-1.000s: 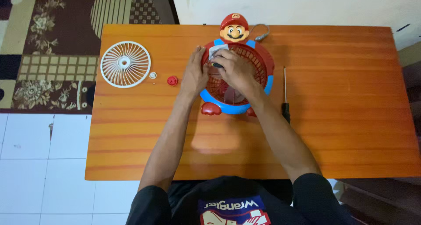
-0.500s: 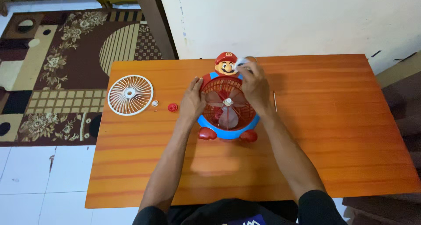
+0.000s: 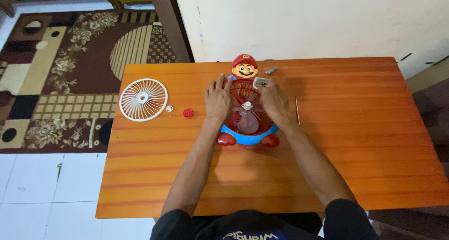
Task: The person assembles a Mario-themed desk fan on a wooden table. They use a screwdriver to secure the fan blade to the motor shaft, apply lubricant to the central hub, and attach the front protective grill.
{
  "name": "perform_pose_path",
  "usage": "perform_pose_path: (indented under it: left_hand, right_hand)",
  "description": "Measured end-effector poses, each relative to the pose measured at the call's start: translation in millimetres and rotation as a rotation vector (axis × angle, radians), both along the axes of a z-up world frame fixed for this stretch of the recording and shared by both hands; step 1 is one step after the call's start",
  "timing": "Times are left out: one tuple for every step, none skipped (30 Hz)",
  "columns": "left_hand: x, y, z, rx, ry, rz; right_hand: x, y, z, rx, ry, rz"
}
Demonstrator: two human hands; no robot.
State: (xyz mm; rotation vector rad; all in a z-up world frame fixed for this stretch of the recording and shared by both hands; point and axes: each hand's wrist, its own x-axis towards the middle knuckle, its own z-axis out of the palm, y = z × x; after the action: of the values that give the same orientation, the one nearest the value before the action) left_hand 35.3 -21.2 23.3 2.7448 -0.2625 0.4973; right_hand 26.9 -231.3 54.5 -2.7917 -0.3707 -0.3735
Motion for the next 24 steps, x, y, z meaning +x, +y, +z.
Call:
perform_pose_path:
  left_hand:
    - [0, -3, 0, -0.008, -0.030, 0.000]
    - [-2, -6, 0, -0.008, -0.014, 0.002]
    - [-4, -6, 3, -0.003, 0.000, 0.006]
    - [-7, -6, 5, 0.002, 0.015, 0.011]
    - [-9, -5, 9, -0.001, 0.020, 0.009]
    - [-11, -5, 11, -0.005, 0.024, 0.007]
    - [-13, -3, 14, -0.009, 0.030, 0.011]
    - [-14, -3, 15, -0.005, 0.029, 0.014]
    - [-15, -4, 14, -0.002, 0.030, 0.018]
    - [-16, -5, 13, 0.001, 0.031, 0.023]
    - [-13, -7, 12, 0.012, 0.014, 0.025]
    - [-10, -9, 10, 0.023, -0.003, 0.027]
    - [-10, -10, 6, 0.038, -0.016, 0.025]
    - [-10, -10, 2, 0.028, -0.015, 0.021]
    - [-10, -9, 0, 0.020, -0.018, 0.020]
    - [-9, -8, -2, 0.011, -0.021, 0.019]
    - [-6, -7, -2, 0.029, -0.043, 0.039]
    - [-3, -8, -2, 0.047, -0.065, 0.058]
    - [-7, -12, -5, 0.063, -0.075, 0.068]
    - [-12, -13, -7, 0.066, -0.048, 0.094]
    - [-11, -14, -4, 0.068, -0.035, 0.120]
    - [-10, -14, 0, 0.070, -0.021, 0.145]
    - [-12, -12, 4, 0.069, -0.008, 0.124]
    - [-13, -8, 9, 0.068, 0.004, 0.103]
  right_hand:
    - [-5, -8, 3, -0.049, 0.009, -0.019]
    - [-10, -14, 6, -0.098, 0.069, -0.061]
    - [-15, -17, 9, -0.142, 0.127, -0.100]
    - [-19, -17, 14, -0.186, 0.185, -0.139]
    - [-20, -16, 21, -0.161, 0.199, -0.136]
    - [-21, -15, 30, -0.135, 0.213, -0.132]
    - [-22, -12, 40, -0.110, 0.227, -0.123]
    - [-24, -10, 50, -0.040, 0.228, -0.095]
    - [-25, -9, 59, 0.030, 0.231, -0.067]
    - [-25, -4, 65, 0.100, 0.233, -0.038]
    - [-23, 5, 67, 0.137, 0.173, -0.008]
    - [-18, 13, 66, 0.173, 0.112, 0.022]
    - [-15, 20, 61, 0.214, 0.055, 0.046]
    - [-9, 25, 54, 0.255, -0.009, 0.079]
    - [2, 32, 47, 0.297, -0.078, 0.115]
    - [14, 38, 40, 0.339, -0.147, 0.151]
    - [27, 47, 33, 0.271, -0.180, 0.192]
    - [40, 56, 27, 0.203, -0.213, 0.232]
    - [44, 60, 19, 0.133, -0.235, 0.264]
    - [47, 64, 12, 0.089, -0.136, 0.256]
    - [55, 70, 12, 0.043, -0.051, 0.247]
    - [60, 73, 15, -0.002, 0.035, 0.239]
    - [60, 70, 18, 0.027, 0.009, 0.235]
    - [59, 64, 23, 0.056, -0.017, 0.230]
